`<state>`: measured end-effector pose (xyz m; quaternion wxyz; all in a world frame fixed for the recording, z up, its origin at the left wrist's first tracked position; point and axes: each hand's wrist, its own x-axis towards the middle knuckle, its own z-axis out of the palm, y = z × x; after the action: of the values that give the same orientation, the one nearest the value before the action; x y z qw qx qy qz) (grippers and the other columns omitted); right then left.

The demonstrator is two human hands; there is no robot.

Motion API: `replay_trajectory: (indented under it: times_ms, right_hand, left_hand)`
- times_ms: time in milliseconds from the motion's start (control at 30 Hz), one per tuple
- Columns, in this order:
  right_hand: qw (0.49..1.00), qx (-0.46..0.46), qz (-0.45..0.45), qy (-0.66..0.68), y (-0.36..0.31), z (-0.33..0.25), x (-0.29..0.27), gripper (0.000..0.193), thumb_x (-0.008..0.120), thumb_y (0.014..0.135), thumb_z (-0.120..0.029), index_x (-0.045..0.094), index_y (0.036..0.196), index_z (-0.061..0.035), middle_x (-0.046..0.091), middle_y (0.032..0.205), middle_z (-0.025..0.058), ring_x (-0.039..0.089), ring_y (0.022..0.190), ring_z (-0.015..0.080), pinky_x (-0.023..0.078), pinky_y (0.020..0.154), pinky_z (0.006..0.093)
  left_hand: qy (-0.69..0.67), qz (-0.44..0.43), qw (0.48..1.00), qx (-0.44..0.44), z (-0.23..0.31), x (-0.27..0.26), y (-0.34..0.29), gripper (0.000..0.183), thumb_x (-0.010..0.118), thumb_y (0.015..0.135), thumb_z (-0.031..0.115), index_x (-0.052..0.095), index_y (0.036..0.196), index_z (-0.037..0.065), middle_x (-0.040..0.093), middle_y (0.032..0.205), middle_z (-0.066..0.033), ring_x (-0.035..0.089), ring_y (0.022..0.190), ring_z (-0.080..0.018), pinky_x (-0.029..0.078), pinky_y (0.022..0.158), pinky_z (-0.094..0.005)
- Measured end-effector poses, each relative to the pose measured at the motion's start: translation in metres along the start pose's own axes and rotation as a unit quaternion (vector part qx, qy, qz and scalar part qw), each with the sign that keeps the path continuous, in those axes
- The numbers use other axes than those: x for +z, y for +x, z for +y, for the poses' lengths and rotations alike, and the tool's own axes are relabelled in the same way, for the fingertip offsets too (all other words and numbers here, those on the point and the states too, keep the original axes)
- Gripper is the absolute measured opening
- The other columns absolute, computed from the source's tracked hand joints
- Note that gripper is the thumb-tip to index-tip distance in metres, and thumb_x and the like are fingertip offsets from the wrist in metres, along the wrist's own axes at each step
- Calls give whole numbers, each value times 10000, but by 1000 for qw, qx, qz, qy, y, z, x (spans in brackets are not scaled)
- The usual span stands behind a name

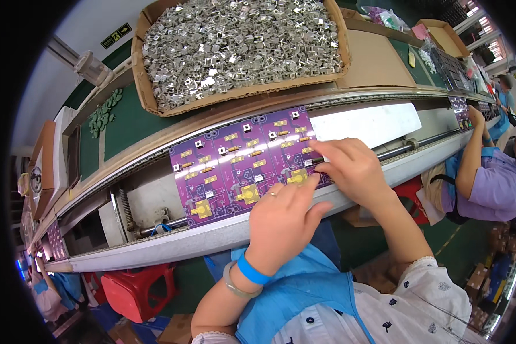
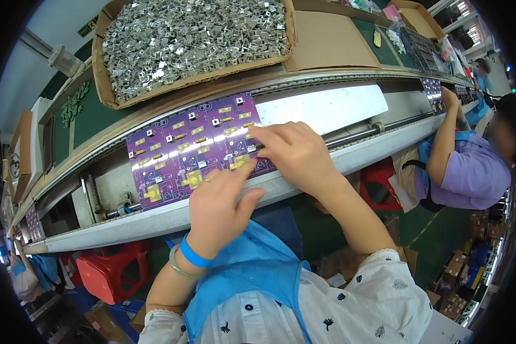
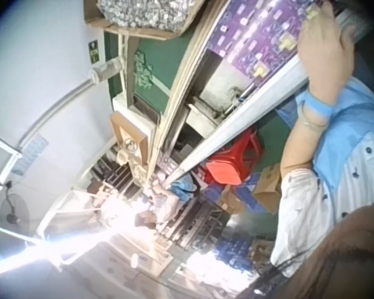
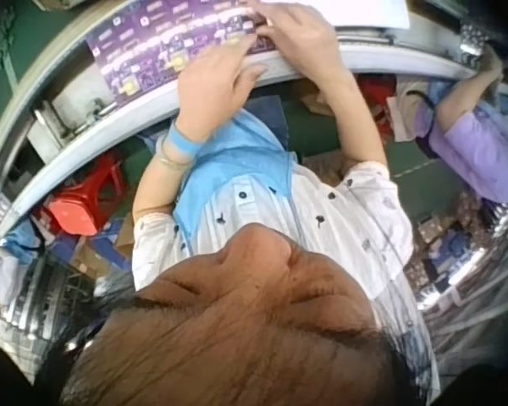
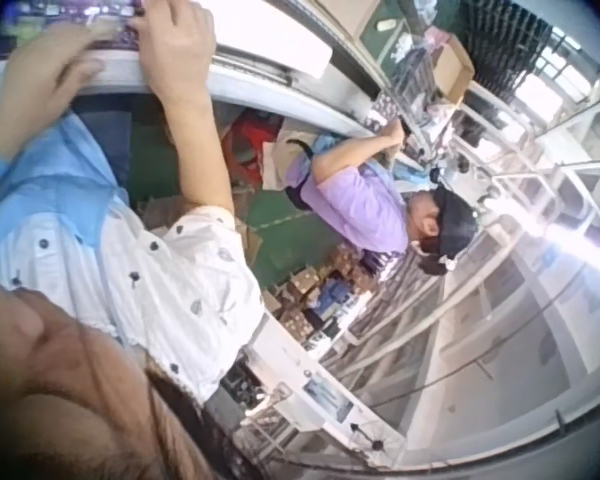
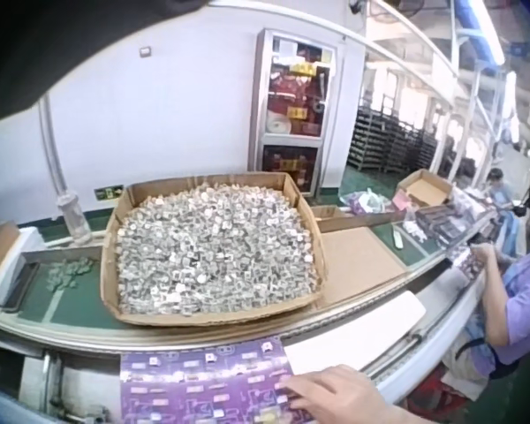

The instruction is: The person picks small electronic components from a cardboard box and places them onto designated spots on a purple circuit board. The person repeats this process, handling components one by one and occasionally adjusting the board's position on the workbench.

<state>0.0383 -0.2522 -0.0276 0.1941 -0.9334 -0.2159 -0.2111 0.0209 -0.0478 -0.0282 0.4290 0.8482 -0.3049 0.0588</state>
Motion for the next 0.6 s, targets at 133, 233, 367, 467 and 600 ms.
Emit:
replay_trajectory:
  times_ms: [133, 233, 367, 467, 600]
  right_hand:
    - [995, 15, 8, 100, -9, -37, -19, 434, 831, 718, -184, 712, 1128, -105, 676, 972, 51, 647, 856, 250, 488, 754, 393]
    - [976, -22, -92, 196, -4, -78, -35, 413, 845, 689, -183, 720, 1076, -106, 659, 985, 12, 629, 880, 203, 450, 736, 360]
    - [980, -59, -69, 175, -6, -91, -23, 361, 842, 686, -168, 722, 1018, -91, 672, 996, 11, 637, 884, 191, 441, 732, 348]
    - [965, -50, -91, 242, -4, -92, -21, 294, 817, 733, -119, 721, 1008, -77, 690, 976, 30, 651, 874, 203, 468, 745, 352]
    - [928, 90, -73, 354, 8, -82, -21, 227, 748, 816, -34, 724, 1042, -43, 703, 933, 68, 671, 821, 248, 525, 742, 355]
  left_hand:
    - [-373, 4, 904, -210, 12, -27, -26, 534, 488, 1071, 401, 518, 1394, -24, 591, 865, -26, 534, 783, -118, 466, 697, -283]
    - [-511, -48, 805, -297, 17, -33, -35, 701, 287, 1094, 528, 386, 1488, -43, 560, 935, 1, 479, 857, -89, 435, 780, -254]
    - [-510, -45, 792, -332, 24, -26, -46, 875, 133, 1033, 678, 282, 1541, -19, 587, 1064, -34, 545, 969, -126, 444, 860, -273]
    - [-499, -46, 806, -314, 25, -31, -49, 890, 145, 1023, 696, 264, 1549, -13, 569, 1132, -49, 535, 1019, -139, 440, 904, -291]
    - [-397, -6, 891, -218, 6, -42, -51, 697, 371, 1045, 548, 462, 1434, -23, 531, 962, -74, 510, 869, -198, 430, 800, -331]
